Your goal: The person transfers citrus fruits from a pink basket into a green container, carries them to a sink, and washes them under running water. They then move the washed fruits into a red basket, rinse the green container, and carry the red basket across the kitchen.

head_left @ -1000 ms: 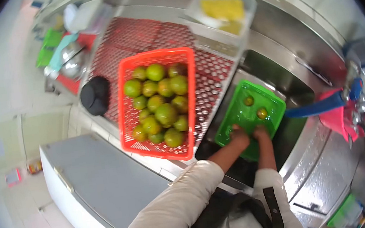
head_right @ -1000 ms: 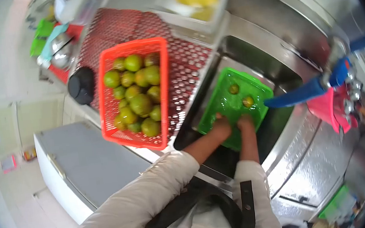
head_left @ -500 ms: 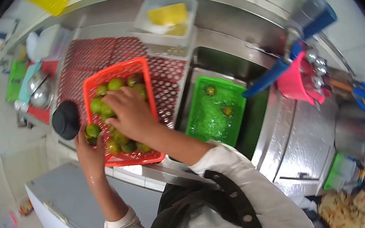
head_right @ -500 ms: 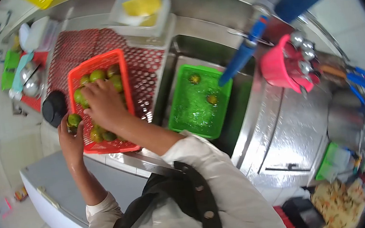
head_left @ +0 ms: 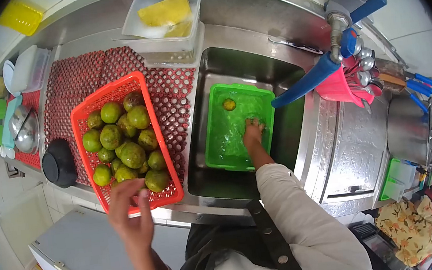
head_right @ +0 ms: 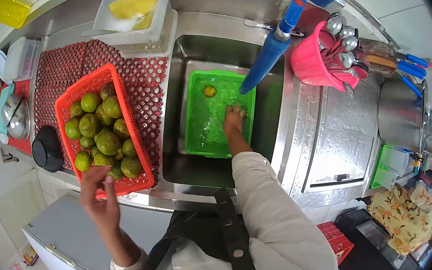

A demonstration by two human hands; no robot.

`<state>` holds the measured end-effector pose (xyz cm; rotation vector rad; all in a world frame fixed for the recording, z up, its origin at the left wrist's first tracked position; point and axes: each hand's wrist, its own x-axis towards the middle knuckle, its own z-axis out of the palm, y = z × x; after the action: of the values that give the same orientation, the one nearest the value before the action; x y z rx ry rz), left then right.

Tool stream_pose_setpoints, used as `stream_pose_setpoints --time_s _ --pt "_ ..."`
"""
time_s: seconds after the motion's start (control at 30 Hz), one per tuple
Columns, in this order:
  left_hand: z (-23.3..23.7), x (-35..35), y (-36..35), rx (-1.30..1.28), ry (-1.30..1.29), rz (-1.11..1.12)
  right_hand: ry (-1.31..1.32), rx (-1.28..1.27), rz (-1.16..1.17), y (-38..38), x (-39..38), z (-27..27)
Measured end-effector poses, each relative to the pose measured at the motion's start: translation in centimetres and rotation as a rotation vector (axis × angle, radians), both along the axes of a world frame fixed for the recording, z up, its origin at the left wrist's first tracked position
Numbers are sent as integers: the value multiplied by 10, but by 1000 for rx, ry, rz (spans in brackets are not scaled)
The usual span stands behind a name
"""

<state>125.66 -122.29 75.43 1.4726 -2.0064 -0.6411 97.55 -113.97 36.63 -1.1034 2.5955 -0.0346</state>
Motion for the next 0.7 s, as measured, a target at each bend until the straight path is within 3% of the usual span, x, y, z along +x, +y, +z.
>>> stream_pose_setpoints --time_s 0.1,0.17,0.2,0.27,0.3,0.37,0.4,0.47,0.6,0.67,0.7 --pt "-3 -18 10 10 43 -110 -103 -21 -130 -5 2 13" --pt "-6 -22 16 50 122 -161 -562 -228 -331 -8 -9 3" --pt "-6 -22 17 53 115 -157 -562 -225 -337 -9 -11 -3" --pt "-8 -18 15 3 97 -139 -1030 -271 -1048 -19 -6 16" --pt "-8 -16 14 -52 80 -118 -1028 -266 -1056 -18 -5 21" --pt "-9 -12 12 -41 78 -85 -1682 -361 -1064 -16 -4 24" --pt "-12 -9 11 -53 99 -55 -1680 -358 -1068 -15 -4 26" --pt "-15 -5 12 -52 135 10 -1941 -333 -975 -17 -1 34" --pt "-19 7 13 -72 103 35 -2077 -345 -834 -19 4 36" --pt "-24 16 12 -104 90 60 -1746 -306 -784 -21 6 22" --pt "-25 20 13 -105 89 64 -1747 -303 -781 -21 6 17"
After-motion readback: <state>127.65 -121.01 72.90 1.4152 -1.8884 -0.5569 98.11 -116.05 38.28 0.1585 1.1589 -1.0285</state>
